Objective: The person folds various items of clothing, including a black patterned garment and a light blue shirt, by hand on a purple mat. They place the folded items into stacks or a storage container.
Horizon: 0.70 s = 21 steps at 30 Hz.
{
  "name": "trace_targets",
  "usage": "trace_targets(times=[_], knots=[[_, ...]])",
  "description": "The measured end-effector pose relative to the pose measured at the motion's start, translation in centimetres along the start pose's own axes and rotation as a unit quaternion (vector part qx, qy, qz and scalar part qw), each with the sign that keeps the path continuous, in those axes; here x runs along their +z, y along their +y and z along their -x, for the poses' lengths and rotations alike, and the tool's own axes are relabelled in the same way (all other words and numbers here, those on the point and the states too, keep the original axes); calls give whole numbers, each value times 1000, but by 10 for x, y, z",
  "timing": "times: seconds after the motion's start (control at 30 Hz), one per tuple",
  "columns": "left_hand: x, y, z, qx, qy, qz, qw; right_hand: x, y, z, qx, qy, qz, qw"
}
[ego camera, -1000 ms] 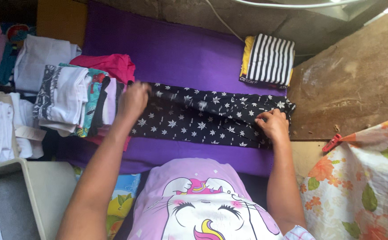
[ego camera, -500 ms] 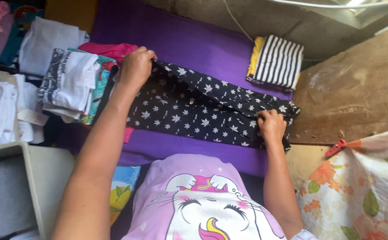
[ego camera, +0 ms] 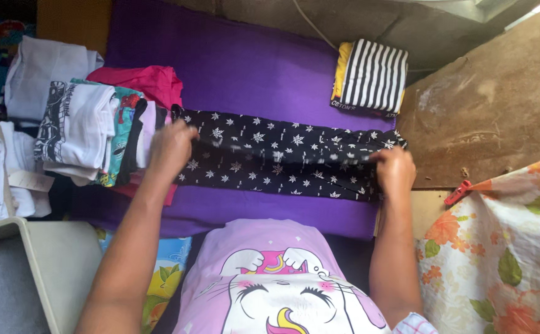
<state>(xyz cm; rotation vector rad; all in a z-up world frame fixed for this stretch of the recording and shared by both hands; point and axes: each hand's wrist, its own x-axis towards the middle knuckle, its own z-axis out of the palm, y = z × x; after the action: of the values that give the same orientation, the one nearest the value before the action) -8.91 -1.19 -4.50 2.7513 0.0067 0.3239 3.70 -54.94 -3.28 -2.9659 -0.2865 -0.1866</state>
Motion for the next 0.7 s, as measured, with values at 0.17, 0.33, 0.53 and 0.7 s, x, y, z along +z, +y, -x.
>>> trace_targets(times=[0.17,0.33,0.53,0.7], knots=[[2,-19,-110,-13,70,-71,995,1,20,-131,0,58,-37,998],[14,5,-150,-56,209,-65,974,3,-6,-163,-34,246,-125,961],[73,52,-28,19,-12,-3,1000,30,-49,-39,-7,94,-303,948],[108,71,22,-12,-97,-30,995,73,-134,34,-110,-83,-115,984]])
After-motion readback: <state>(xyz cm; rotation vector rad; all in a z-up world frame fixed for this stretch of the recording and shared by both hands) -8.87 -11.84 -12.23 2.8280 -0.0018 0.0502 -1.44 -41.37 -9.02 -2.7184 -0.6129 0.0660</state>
